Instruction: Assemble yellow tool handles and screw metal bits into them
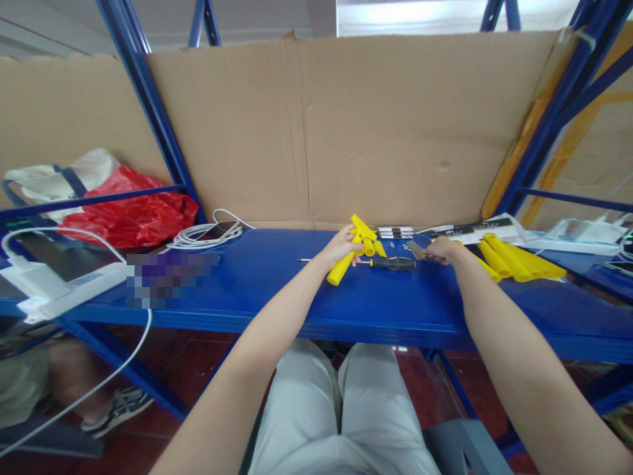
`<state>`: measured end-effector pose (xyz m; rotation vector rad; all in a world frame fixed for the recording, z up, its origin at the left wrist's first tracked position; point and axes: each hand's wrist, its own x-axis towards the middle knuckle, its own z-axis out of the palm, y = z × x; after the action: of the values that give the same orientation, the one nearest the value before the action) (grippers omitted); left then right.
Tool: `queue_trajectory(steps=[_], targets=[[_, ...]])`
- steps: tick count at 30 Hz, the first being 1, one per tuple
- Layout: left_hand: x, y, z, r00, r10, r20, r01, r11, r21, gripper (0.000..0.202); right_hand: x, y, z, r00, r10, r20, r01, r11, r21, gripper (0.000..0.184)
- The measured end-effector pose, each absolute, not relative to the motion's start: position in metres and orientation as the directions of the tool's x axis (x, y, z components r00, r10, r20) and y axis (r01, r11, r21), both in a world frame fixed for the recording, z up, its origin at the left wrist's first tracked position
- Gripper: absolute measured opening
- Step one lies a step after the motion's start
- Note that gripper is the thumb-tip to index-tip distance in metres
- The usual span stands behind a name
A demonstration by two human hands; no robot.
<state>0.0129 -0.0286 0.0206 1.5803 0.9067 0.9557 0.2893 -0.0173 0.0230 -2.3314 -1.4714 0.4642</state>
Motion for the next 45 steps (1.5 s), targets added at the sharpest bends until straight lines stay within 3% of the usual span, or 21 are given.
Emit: queue_trajectory(steps=[4, 7, 10, 12, 15, 18, 22, 28, 33, 36, 40, 45], targets=[[0.012, -0.028, 0.019, 0.390, 0.899, 0.198, 0.172, -0.283, 0.944, 0.079, 0.288, -0.017, 0.020, 0.408, 0.909, -0.083, 0.796, -0.399, -0.456, 0.029], [0.009, -0.024, 0.016, 0.376, 0.865, 0.332, 0.306, -0.454, 0.837, 0.083, 0.291, -0.015, 0.018, 0.391, 0.919, -0.045, 0.832, -0.374, -0.409, 0.020], [0.004, -0.020, 0.014, 0.437, 0.734, 0.521, 0.457, -0.679, 0.574, 0.080, 0.294, -0.011, 0.018, 0.368, 0.929, 0.044, 0.885, -0.335, -0.323, 0.004], [0.001, -0.018, 0.013, 0.529, 0.626, 0.574, 0.521, -0.773, 0.362, 0.077, 0.294, -0.008, 0.021, 0.325, 0.934, 0.146, 0.915, -0.272, -0.297, 0.006], [0.000, -0.019, 0.013, 0.622, 0.589, 0.516, 0.613, -0.776, 0.148, 0.071, 0.283, -0.006, 0.024, 0.188, 0.935, 0.299, 0.918, -0.060, -0.391, 0.011], [0.002, -0.024, 0.012, 0.631, 0.635, 0.446, 0.689, -0.723, 0.055, 0.065, 0.263, -0.008, 0.026, 0.042, 0.938, 0.343, 0.780, 0.184, -0.598, 0.021], [0.007, -0.029, 0.012, 0.642, 0.635, 0.429, 0.691, -0.722, 0.034, 0.057, 0.237, -0.014, 0.024, -0.155, 0.933, 0.324, 0.629, 0.347, -0.695, 0.027], [0.008, -0.031, 0.010, 0.627, 0.642, 0.441, 0.686, -0.723, 0.076, 0.048, 0.225, -0.005, 0.013, -0.254, 0.885, 0.390, 0.633, 0.457, -0.625, 0.021], [0.007, -0.025, 0.006, 0.643, 0.607, 0.467, 0.655, -0.752, 0.076, 0.050, 0.226, 0.004, 0.007, -0.336, 0.841, 0.423, 0.575, 0.539, -0.615, 0.042], [0.007, -0.021, 0.004, 0.675, 0.568, 0.471, 0.623, -0.781, 0.050, 0.053, 0.227, 0.005, 0.007, -0.381, 0.805, 0.454, 0.544, 0.593, -0.594, 0.044], [0.009, -0.022, 0.005, 0.679, 0.574, 0.458, 0.623, -0.780, 0.054, 0.053, 0.228, 0.002, 0.011, -0.343, 0.785, 0.516, 0.591, 0.607, -0.531, 0.038], [0.010, -0.024, 0.006, 0.674, 0.574, 0.464, 0.615, -0.785, 0.077, 0.055, 0.235, -0.002, 0.016, -0.139, 0.813, 0.565, 0.751, 0.459, -0.475, 0.015]])
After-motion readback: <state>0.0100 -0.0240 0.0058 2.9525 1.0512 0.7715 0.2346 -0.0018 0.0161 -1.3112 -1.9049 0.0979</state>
